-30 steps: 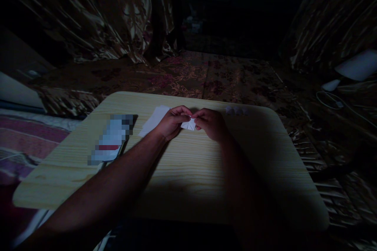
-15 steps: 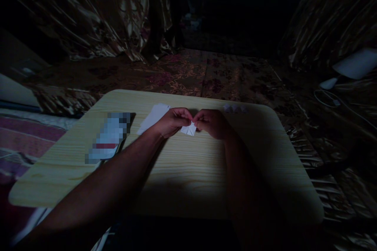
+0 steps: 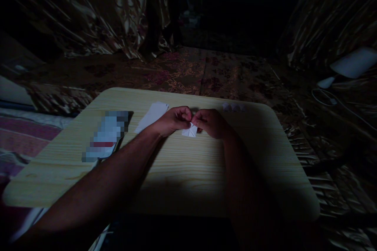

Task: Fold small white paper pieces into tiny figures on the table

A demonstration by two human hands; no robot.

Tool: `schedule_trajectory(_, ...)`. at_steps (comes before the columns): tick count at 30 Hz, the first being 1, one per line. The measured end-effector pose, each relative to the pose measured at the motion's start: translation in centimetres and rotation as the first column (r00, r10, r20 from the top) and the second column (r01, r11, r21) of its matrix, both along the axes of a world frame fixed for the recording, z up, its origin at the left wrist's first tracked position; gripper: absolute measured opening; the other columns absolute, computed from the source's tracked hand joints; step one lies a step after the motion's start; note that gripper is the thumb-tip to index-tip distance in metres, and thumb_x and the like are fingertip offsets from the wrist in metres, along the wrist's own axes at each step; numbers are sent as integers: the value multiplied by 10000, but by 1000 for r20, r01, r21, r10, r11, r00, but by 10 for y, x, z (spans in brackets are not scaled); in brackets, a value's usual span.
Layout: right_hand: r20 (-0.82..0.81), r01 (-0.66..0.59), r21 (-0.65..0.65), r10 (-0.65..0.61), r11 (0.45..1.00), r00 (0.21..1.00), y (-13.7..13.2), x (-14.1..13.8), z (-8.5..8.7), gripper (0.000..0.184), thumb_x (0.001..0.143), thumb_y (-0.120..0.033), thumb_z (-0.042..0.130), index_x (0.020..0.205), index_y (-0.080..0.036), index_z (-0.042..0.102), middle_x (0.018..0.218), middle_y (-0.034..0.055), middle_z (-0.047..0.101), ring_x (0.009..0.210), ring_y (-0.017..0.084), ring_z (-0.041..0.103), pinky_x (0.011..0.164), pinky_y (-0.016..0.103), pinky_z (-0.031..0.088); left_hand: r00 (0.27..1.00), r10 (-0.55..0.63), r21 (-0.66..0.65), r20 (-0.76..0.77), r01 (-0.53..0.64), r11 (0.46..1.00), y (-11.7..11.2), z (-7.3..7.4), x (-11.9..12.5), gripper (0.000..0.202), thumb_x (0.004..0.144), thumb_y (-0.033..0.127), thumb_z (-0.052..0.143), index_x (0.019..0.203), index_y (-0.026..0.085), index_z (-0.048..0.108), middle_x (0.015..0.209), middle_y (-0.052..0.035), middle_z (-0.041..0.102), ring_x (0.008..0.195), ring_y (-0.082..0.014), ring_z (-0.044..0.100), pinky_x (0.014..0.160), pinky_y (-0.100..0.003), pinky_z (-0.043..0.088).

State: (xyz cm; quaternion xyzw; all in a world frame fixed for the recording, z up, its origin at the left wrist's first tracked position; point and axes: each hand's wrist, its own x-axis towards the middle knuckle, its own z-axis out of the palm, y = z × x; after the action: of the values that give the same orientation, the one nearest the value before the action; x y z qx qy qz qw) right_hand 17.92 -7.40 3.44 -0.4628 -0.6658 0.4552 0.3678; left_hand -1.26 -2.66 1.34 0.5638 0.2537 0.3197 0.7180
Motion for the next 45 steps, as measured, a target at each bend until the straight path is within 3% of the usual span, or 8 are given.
schedule_trajectory(32, 0, -23, 36, 23, 999, 1000, 1, 2, -5, 122, 792, -321, 695, 814, -201, 687, 748, 23, 723, 693, 189, 694, 651, 297, 542, 999, -31, 0, -26, 31, 1000, 2, 0, -1, 372, 541, 94, 760, 822, 170, 529, 678, 25, 651, 558, -90, 558, 545, -199, 373)
schedule_trajectory(40, 64, -33, 61, 29, 998, 998, 2, 2, -7, 105, 809, -288, 651, 795, -184, 645, 710, 12, 686, 648, 158, 653, 616, 264, 503, 998, -24, 22, -53, 25, 999, 1, -1, 2, 393, 534, 90, 757, 833, 167, 512, 678, 41, 635, 569, -81, 561, 557, -192, 370)
schedule_trajectory(45, 137, 20, 136, -38, 991, 990, 4, 1, -12, 90, 815, -270, 632, 796, -184, 650, 736, 21, 693, 657, 154, 637, 604, 256, 476, 998, 27, 50, -63, -24, 998, -2, -3, 5, 387, 538, 82, 744, 818, 172, 493, 662, 60, 604, 547, -63, 523, 532, -185, 350)
